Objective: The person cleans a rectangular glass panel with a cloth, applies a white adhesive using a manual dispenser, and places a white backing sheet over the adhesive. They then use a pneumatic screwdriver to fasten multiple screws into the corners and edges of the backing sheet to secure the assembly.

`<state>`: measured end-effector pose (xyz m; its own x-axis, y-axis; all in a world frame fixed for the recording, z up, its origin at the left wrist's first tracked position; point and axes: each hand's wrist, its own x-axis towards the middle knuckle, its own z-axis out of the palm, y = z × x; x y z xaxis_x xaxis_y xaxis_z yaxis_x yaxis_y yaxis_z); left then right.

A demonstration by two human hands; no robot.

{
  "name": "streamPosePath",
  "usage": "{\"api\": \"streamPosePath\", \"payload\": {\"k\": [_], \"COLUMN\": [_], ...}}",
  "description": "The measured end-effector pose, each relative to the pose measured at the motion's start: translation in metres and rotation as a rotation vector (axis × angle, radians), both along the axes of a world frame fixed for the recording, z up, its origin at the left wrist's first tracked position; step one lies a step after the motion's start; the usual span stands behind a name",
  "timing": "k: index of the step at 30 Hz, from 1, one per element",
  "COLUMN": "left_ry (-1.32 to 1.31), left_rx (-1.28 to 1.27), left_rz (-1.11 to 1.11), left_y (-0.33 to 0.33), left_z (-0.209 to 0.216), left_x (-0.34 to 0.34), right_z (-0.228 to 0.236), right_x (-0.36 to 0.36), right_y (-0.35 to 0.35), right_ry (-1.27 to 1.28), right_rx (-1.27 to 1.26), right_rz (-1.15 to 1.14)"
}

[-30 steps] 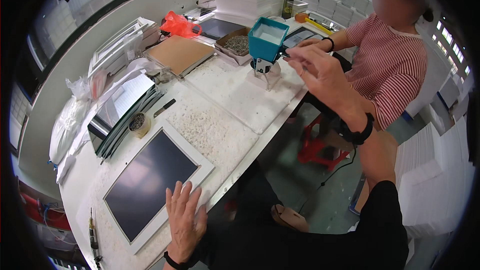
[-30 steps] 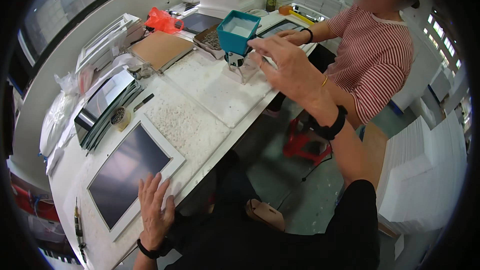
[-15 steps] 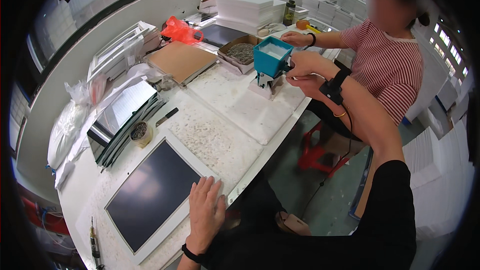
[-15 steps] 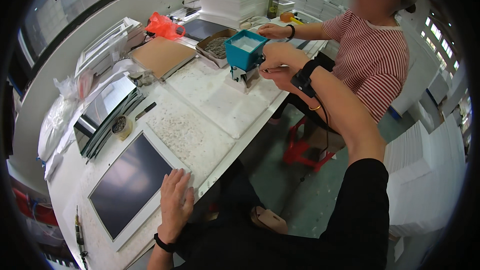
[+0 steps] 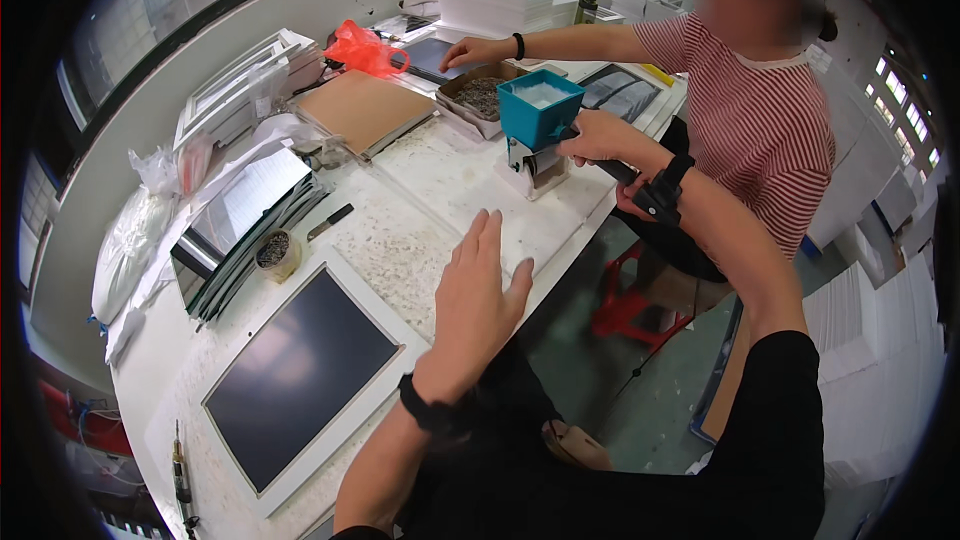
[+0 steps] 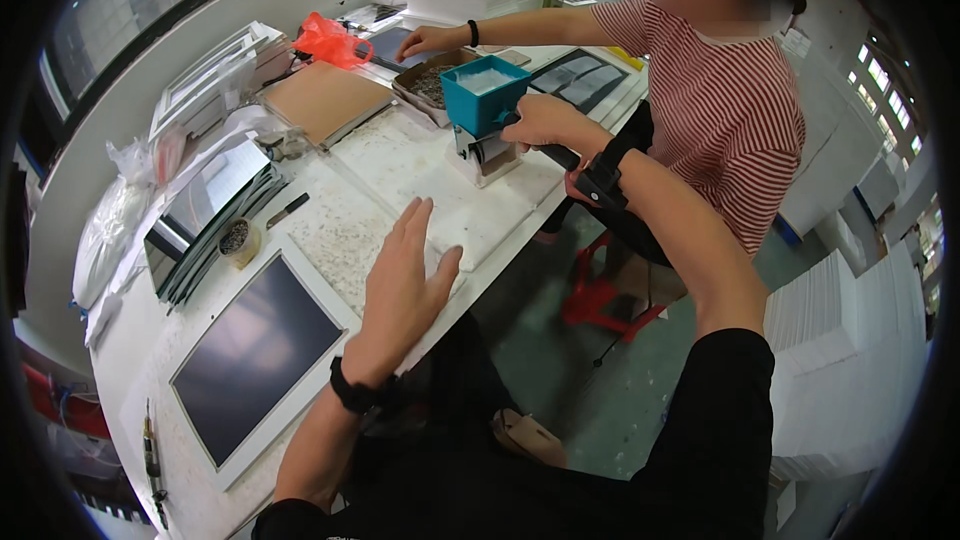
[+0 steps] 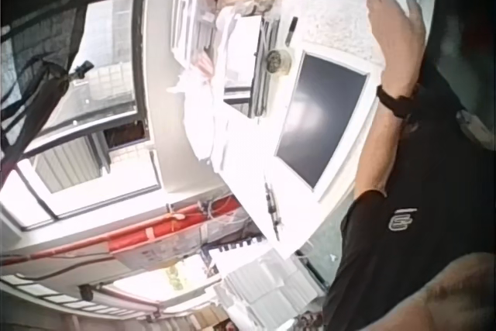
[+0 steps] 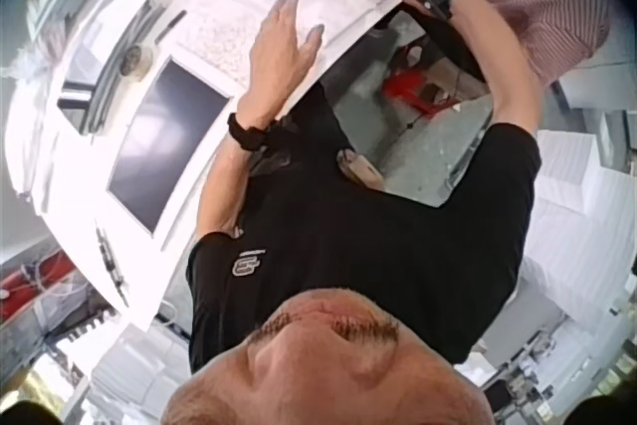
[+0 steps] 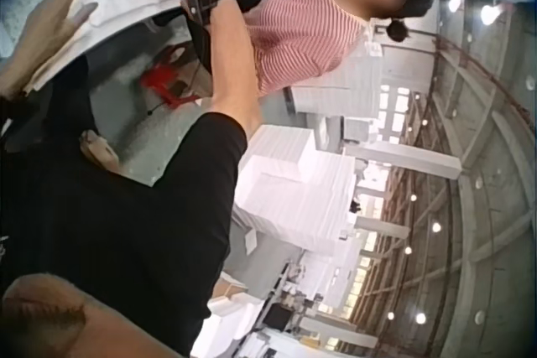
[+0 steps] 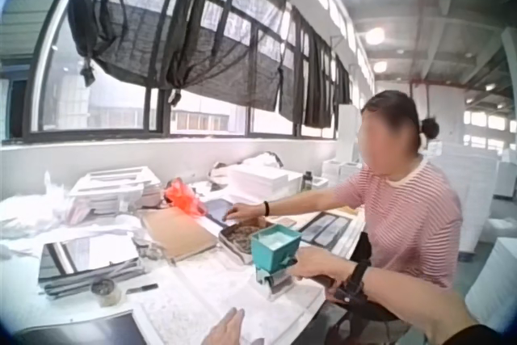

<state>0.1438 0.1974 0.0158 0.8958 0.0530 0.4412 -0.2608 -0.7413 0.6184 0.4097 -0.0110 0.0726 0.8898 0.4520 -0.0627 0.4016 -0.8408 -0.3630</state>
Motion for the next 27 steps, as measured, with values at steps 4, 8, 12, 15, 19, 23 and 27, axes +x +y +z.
{"api": "streamPosePath", "payload": {"k": [4, 8, 12, 15, 19, 23, 27], "left_ry": [0.143, 0.106, 0.112, 0.096, 0.185, 0.052, 0.126], "left_rx": [0.014, 0.031, 0.015, 0.022, 0.058, 0.119, 0.067], "left_rz": [0.138, 0.111, 0.065, 0.114, 0.127, 0.259, -0.046], "left_y": [0.017, 0.015, 0.0, -0.006, -0.002, 0.0, 0.007], "left_z": [-0.049, -0.065, -0.068, -0.066, -0.056, -0.069, -0.024], "left_x": [0.121, 0.168, 0.18, 0.178, 0.178, 0.137, 0.017], "right_z": [0.009, 0.01, 0.016, 0.028, 0.062, 0.072, 0.074], "right_x": [-0.023, -0.027, -0.031, -0.026, -0.03, -0.058, -0.101], "right_y": [0.023, 0.018, 0.007, -0.001, -0.005, 0.027, 0.093], "right_ry": [-0.003, 0.055, 0.003, 0.058, -0.02, 0.053, 0.056], "right_rx": [0.001, -0.033, -0.023, 0.103, 0.222, 0.44, 0.346], "right_rz": [0.009, 0.008, 0.035, 0.009, 0.116, 0.292, 0.41]}}
